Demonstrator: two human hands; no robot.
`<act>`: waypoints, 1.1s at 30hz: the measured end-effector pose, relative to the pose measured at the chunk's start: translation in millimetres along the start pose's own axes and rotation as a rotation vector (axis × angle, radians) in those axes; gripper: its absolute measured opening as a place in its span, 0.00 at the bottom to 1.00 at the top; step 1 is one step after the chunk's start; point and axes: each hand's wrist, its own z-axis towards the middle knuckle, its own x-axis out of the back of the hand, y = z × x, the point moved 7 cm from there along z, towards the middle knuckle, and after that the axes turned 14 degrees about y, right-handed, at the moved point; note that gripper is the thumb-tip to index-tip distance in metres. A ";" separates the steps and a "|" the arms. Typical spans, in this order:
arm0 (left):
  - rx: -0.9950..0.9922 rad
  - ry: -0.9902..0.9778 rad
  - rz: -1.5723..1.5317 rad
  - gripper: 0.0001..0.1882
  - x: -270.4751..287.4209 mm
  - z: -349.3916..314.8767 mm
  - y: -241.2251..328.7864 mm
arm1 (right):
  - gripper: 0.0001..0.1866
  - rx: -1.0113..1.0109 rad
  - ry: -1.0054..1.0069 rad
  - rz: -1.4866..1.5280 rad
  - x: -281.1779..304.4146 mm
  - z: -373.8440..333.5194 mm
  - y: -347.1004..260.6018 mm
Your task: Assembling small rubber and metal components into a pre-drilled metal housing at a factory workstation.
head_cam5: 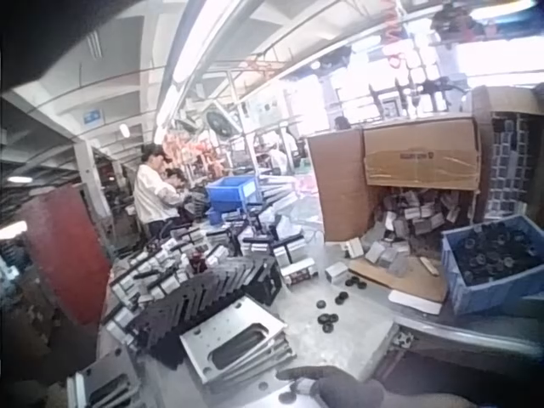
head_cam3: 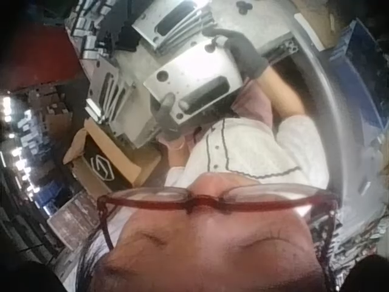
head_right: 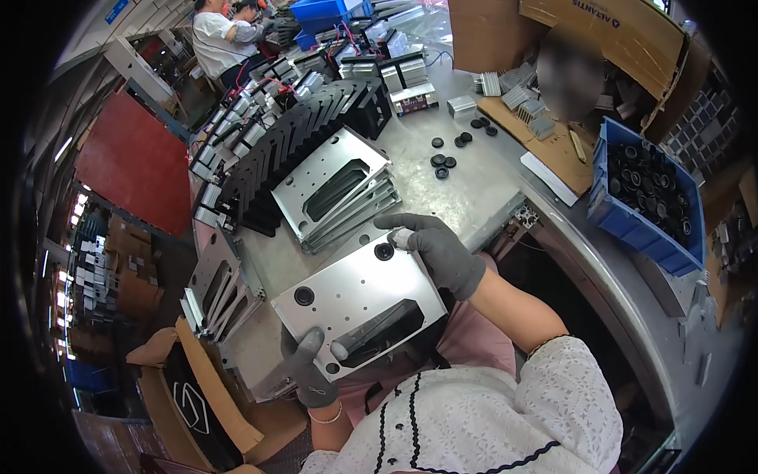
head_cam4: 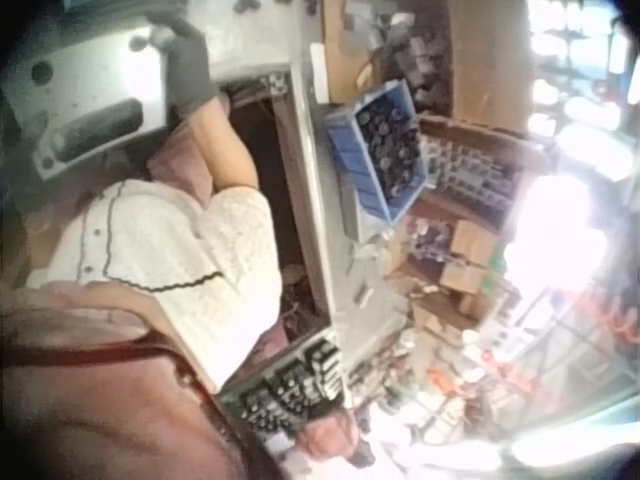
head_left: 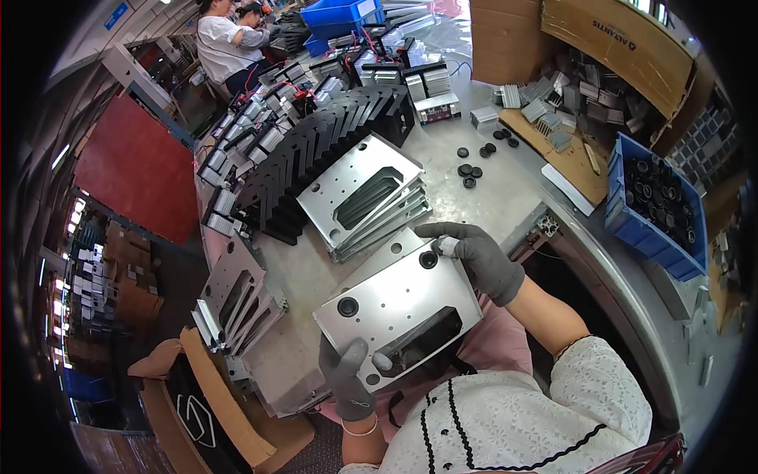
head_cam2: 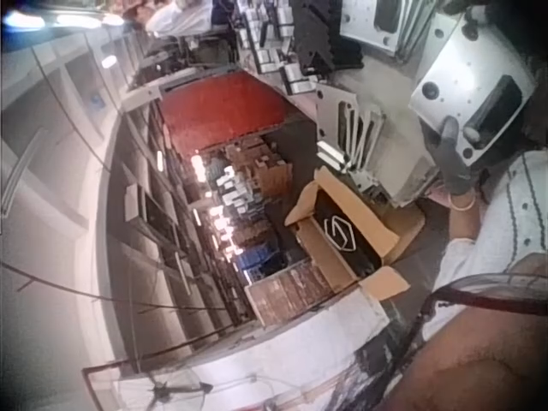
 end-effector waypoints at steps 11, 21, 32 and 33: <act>0.024 -0.042 -0.089 0.32 9.6 0.5 -15.6 | 0.23 0.135 0.009 -0.075 -6.1 -6.5 -4.1; -0.102 -0.347 -0.504 0.42 -4.0 6.2 -25.6 | 0.17 0.150 0.257 0.003 22.3 -3.6 22.8; -0.026 -0.444 -0.571 0.23 -1.5 18.7 -31.7 | 0.10 1.039 0.714 -1.828 81.4 71.7 -69.3; 0.083 -0.281 -0.492 0.22 -6.9 18.0 -35.9 | 0.09 1.045 0.695 -1.867 79.2 71.6 -72.0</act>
